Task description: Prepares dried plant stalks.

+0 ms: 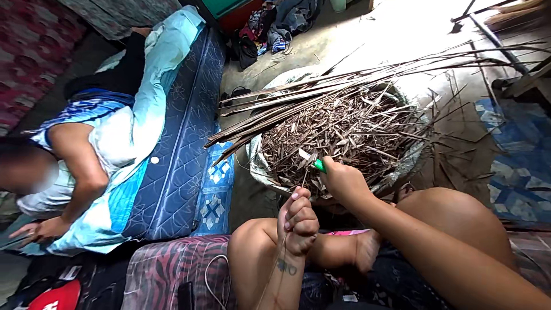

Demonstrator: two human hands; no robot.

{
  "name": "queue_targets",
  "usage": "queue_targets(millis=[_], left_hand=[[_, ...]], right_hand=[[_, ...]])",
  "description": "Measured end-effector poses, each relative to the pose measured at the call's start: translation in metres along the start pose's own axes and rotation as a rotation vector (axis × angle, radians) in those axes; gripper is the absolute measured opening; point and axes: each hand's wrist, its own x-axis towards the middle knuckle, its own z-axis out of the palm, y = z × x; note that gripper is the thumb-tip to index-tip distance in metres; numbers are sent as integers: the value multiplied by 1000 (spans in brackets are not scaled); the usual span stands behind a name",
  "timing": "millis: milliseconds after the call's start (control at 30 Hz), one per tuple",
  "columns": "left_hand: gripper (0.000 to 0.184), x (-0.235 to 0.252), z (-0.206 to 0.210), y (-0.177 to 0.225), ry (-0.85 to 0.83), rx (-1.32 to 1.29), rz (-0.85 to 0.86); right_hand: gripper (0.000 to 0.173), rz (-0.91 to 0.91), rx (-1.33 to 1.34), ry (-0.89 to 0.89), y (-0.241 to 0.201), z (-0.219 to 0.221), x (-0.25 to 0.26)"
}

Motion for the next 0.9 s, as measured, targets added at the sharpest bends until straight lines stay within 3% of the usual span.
queue_targets(millis=[67,167,300,367,500,567,633,767,900], left_hand=[[30,3,4,9,75,108,-51],[30,8,10,25,205,523,-80],[14,17,18,21,415,1144,45],[18,20,20,22,471,1266,83],[27,17,17,32,441,1210,55],[30,15,14,34,435,1142,33],[32,15,11,32,438,1042,44],[39,18,10,28,410,737,105],[46,18,12,24,412,624,158]], right_hand=[[29,-24,-12,56,2,-5,1],[28,-55,-71,100,7,-7,-3],[33,-3,-92,-67,5,-9,-5],[35,15,-2,-163,9,-14,1],[30,2,531,-360,31,-9,15],[33,84,894,-572,38,-7,18],[34,110,986,-683,42,-8,20],[30,-63,363,-349,26,4,12],[37,-79,21,-292,1,8,-14]])
